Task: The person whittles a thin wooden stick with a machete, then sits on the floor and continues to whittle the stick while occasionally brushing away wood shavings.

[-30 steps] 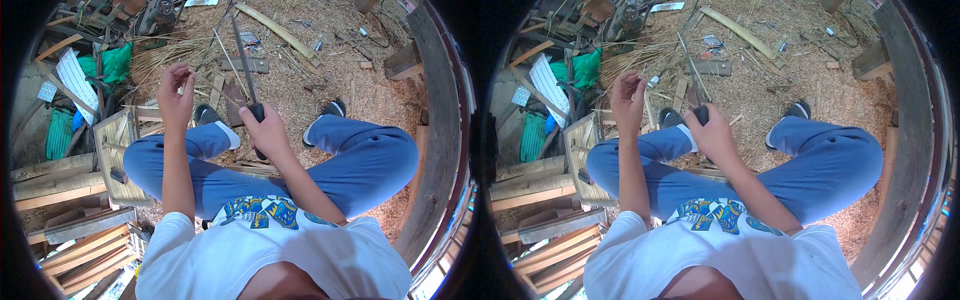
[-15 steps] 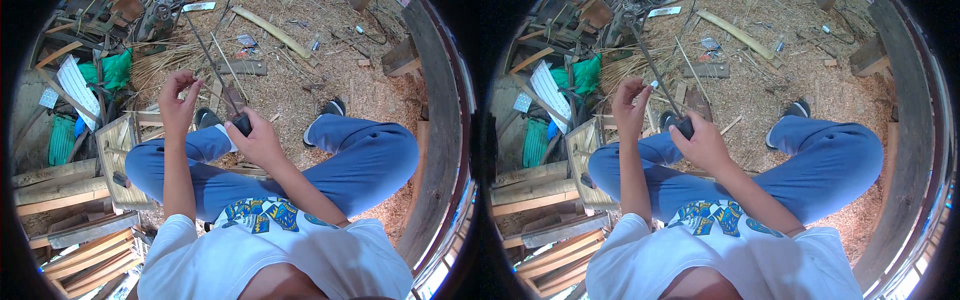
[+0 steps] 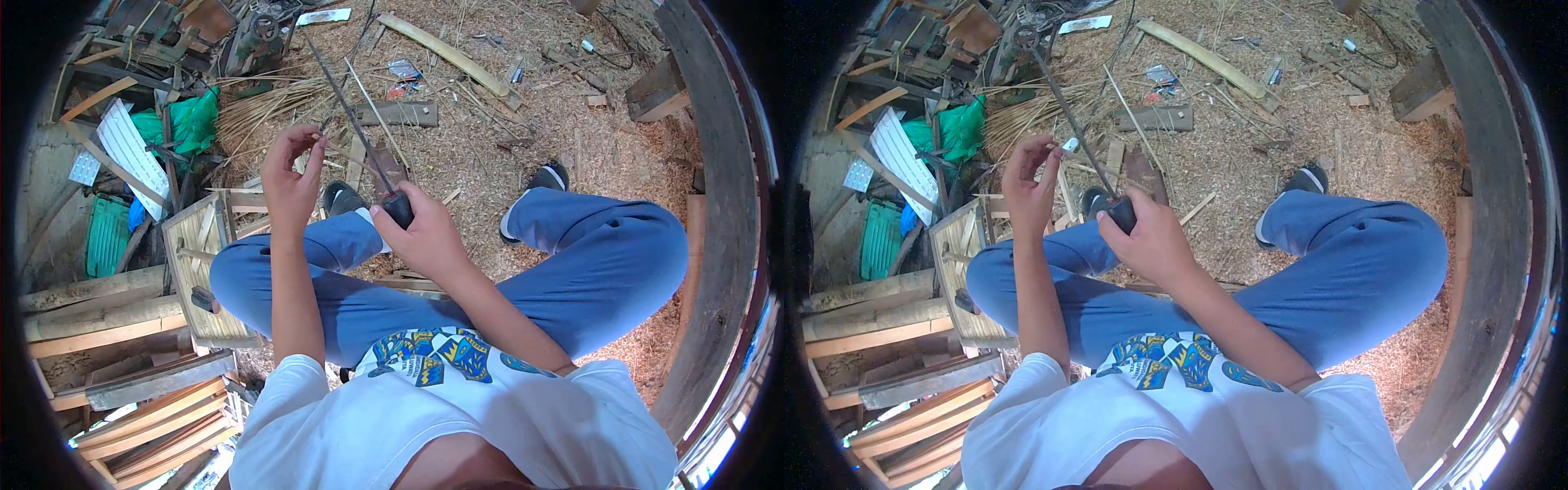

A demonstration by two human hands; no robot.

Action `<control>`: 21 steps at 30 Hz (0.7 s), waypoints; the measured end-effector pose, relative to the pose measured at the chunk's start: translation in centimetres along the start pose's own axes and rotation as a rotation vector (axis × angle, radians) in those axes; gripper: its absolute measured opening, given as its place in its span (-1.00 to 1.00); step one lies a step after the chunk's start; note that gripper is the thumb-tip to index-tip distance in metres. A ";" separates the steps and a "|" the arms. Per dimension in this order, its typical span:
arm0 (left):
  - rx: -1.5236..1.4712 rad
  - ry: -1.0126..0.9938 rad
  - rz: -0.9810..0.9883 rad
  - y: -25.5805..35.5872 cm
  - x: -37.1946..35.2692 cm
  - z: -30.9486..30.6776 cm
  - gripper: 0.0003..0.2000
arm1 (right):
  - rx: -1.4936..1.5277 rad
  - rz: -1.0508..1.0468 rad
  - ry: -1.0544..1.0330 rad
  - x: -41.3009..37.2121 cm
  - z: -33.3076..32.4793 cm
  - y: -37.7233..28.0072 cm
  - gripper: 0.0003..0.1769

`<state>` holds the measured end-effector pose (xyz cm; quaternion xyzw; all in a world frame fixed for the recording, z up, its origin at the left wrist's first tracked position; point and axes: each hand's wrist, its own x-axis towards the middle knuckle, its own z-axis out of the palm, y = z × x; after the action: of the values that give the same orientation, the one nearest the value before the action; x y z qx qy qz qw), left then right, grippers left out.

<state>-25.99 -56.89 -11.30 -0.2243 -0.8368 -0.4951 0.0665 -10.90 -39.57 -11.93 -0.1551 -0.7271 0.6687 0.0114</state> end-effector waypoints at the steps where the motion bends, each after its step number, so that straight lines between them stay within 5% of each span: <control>1: 0.002 -0.026 -0.004 0.1 0.0 -0.1 -0.80 | -0.006 -0.018 0.002 0.0 0.0 0.1 -0.56; 11: -0.083 -0.050 0.009 0.5 -0.3 -0.2 -0.86 | -0.084 0.014 -0.116 -0.2 -0.1 -0.2 -0.48; 21: -0.040 -0.041 -0.016 1.1 -0.5 -0.5 -0.88 | -0.066 0.025 -0.019 -0.2 0.9 0.7 -0.50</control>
<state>-25.10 -57.06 -10.38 -0.2289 -0.8295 -0.5077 0.0409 -10.77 -40.42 -12.70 -0.1581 -0.7467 0.6460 -0.0091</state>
